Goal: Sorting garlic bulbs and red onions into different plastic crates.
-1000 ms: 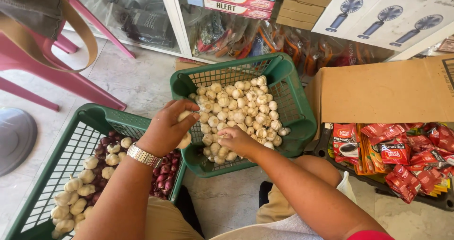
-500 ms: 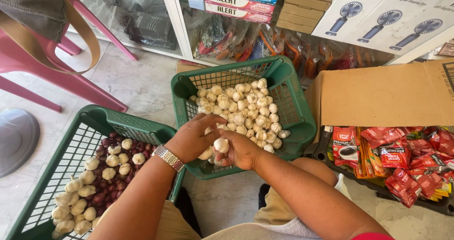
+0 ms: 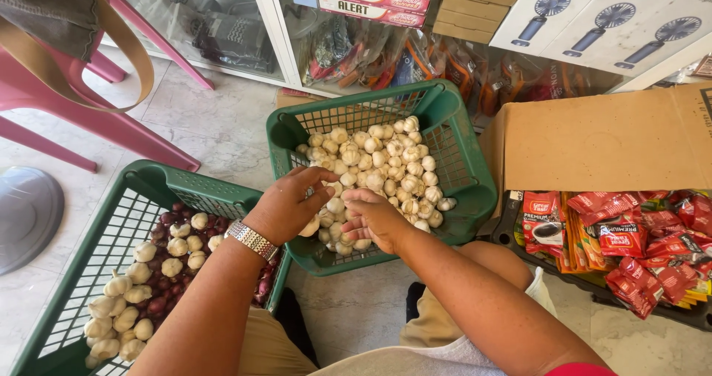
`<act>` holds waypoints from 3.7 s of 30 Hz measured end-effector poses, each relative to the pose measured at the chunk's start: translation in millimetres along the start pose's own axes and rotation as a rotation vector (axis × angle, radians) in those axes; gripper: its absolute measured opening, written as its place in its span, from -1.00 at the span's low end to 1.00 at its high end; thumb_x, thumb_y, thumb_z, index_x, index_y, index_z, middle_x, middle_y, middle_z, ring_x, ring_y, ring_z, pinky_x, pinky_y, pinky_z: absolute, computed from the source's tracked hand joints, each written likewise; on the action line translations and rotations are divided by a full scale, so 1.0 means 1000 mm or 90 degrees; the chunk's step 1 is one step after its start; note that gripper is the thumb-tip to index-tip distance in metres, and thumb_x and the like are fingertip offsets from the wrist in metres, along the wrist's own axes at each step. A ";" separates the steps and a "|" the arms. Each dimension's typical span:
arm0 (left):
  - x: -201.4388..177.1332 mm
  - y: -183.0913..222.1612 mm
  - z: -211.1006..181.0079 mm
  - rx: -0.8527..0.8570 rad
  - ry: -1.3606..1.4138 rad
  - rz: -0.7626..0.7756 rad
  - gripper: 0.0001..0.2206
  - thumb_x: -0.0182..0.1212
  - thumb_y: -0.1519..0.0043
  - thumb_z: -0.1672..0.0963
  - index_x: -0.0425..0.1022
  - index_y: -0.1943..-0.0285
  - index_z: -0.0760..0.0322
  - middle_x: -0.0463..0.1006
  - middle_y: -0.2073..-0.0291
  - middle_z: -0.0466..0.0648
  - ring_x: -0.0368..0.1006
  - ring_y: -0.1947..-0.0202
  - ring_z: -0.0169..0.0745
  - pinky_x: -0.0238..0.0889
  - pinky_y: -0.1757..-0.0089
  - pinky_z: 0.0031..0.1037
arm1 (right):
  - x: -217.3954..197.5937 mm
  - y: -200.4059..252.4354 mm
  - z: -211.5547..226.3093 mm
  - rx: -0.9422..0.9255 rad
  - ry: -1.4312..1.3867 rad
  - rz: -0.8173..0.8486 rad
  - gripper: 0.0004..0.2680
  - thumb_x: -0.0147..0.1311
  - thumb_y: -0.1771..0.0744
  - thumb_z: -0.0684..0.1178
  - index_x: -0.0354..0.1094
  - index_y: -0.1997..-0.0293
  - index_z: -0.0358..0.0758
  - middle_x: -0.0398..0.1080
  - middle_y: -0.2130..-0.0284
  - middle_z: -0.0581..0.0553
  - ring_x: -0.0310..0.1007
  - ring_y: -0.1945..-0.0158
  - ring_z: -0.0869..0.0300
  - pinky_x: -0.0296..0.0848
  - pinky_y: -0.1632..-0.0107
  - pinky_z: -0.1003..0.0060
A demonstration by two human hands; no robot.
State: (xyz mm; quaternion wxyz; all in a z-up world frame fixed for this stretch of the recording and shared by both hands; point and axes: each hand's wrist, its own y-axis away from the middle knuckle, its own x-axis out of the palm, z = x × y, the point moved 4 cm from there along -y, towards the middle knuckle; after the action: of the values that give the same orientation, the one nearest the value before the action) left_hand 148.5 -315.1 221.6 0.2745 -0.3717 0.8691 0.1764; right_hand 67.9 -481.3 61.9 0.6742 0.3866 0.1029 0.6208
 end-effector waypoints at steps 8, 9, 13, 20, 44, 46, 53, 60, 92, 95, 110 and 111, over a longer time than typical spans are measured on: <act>0.018 0.001 -0.012 0.047 -0.087 -0.038 -0.77 0.18 -0.26 0.06 0.57 -0.06 0.04 0.57 0.12 0.01 0.57 0.21 0.13 0.46 0.19 -0.17 | 0.055 0.048 0.023 0.077 -0.116 0.297 -0.49 -0.15 -0.33 0.46 0.22 -0.21 -0.13 0.41 0.11 -0.15 0.58 0.17 -0.02 0.58 0.23 0.13; 0.020 0.002 -0.013 0.048 -0.086 -0.038 -0.77 0.18 -0.26 0.06 0.57 -0.06 0.04 0.57 0.12 0.01 0.57 0.21 0.13 0.46 0.19 -0.17 | 0.054 0.049 0.024 0.077 -0.115 0.296 -0.49 -0.15 -0.33 0.46 0.22 -0.21 -0.13 0.41 0.11 -0.15 0.58 0.17 -0.02 0.58 0.23 0.13; 0.026 0.004 -0.022 0.106 -0.139 -0.032 -0.77 0.16 -0.24 0.06 0.56 -0.05 0.04 0.57 0.15 -0.02 0.58 0.22 0.11 0.47 0.21 -0.17 | 0.038 0.030 0.004 0.059 -0.162 0.359 -0.50 -0.19 -0.34 0.46 0.30 -0.16 -0.16 0.47 0.11 -0.21 0.58 0.20 -0.01 0.56 0.30 0.18; 0.006 0.002 -0.012 0.058 -0.194 -0.041 -0.78 0.14 -0.28 0.03 0.54 -0.05 0.03 0.56 0.13 -0.02 0.57 0.25 0.13 0.46 0.23 -0.12 | -0.017 -0.014 -0.004 0.004 -0.129 0.027 -0.70 0.12 -0.37 -0.02 0.28 -0.22 -0.24 0.38 0.12 -0.22 0.52 0.24 0.09 0.52 0.29 0.22; -0.100 0.055 0.081 -0.014 0.013 -0.206 -0.76 0.15 -0.32 0.06 0.54 -0.09 0.18 0.59 0.10 0.09 0.57 0.15 0.04 0.43 0.09 -0.24 | -0.212 0.048 0.123 -0.300 -0.471 -0.079 -0.80 0.08 -0.44 0.01 0.49 0.01 -0.34 0.40 0.20 -0.16 0.37 0.06 0.06 0.34 0.04 0.22; -0.103 0.091 0.139 -0.026 -0.025 -0.227 -0.76 0.15 -0.34 0.06 0.54 -0.10 0.19 0.59 0.08 0.09 0.56 0.11 0.05 0.42 0.07 -0.25 | -0.277 0.023 0.105 -0.310 -0.494 -0.080 -0.79 0.03 -0.48 0.04 0.47 0.01 -0.32 0.40 0.20 -0.16 0.41 0.03 0.06 0.37 0.00 0.18; -0.096 0.241 0.334 -0.385 -0.032 -0.294 -0.72 0.25 -0.22 0.09 0.57 -0.11 0.16 0.61 0.02 -0.03 0.58 0.03 -0.10 0.43 0.00 -0.29 | -0.396 -0.017 0.060 -0.353 -0.441 -0.115 -0.80 -0.11 -0.54 0.04 0.40 -0.10 -0.26 0.40 0.22 -0.15 0.46 -0.06 0.08 0.38 -0.10 0.15; -0.063 0.221 0.367 -0.415 0.002 -0.326 -0.73 0.21 -0.22 0.12 0.56 -0.11 0.11 0.56 0.00 0.00 0.58 0.03 -0.06 0.44 -0.04 -0.29 | -0.322 -0.013 0.073 -0.313 -0.353 -0.209 -0.80 -0.08 -0.51 0.05 0.40 -0.02 -0.25 0.43 0.15 -0.11 0.44 0.02 0.14 0.38 -0.04 0.20; -0.029 0.132 0.377 -0.526 -0.338 -0.125 -0.54 0.25 -0.19 0.03 0.32 -0.30 -0.33 0.38 -0.10 -0.16 0.38 -0.08 0.08 0.41 0.08 -0.02 | -0.201 -0.046 0.064 -0.109 0.031 -0.310 -0.79 0.00 -0.45 0.07 0.37 -0.13 -0.18 0.38 0.18 0.01 0.41 0.09 0.11 0.39 0.10 0.15; -0.010 0.147 0.383 -0.466 -0.322 -0.163 -0.50 0.32 -0.11 0.07 0.35 -0.27 -0.29 0.35 -0.12 -0.08 0.45 0.03 0.12 0.48 0.17 -0.13 | -0.200 -0.045 0.062 -0.116 0.034 -0.298 -0.79 -0.01 -0.45 0.07 0.37 -0.13 -0.17 0.37 0.18 -0.01 0.42 0.09 0.10 0.40 0.10 0.14; -0.014 0.218 0.332 -0.532 -0.108 -0.220 -0.47 0.45 -0.02 0.02 0.38 -0.20 -0.09 0.46 -0.13 -0.05 0.51 -0.02 0.07 0.43 0.06 -0.16 | -0.171 -0.048 0.066 -0.166 -0.025 -0.220 -0.84 0.05 -0.41 0.05 0.40 -0.06 -0.10 0.39 0.28 0.06 0.44 0.18 0.13 0.40 0.15 0.16; -0.021 0.219 0.333 -0.529 -0.111 -0.217 -0.47 0.45 -0.02 0.02 0.38 -0.20 -0.09 0.46 -0.13 -0.05 0.51 -0.02 0.07 0.43 0.06 -0.16 | -0.168 -0.051 0.064 -0.168 -0.029 -0.222 -0.84 0.05 -0.41 0.05 0.40 -0.06 -0.10 0.39 0.28 0.06 0.44 0.18 0.13 0.40 0.15 0.16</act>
State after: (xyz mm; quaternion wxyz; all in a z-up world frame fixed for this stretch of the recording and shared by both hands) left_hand 112.9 10.9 -5.3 0.1995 -0.5720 0.6247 0.4927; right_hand 111.5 -657.3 15.1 0.8183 0.2852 0.0711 0.4940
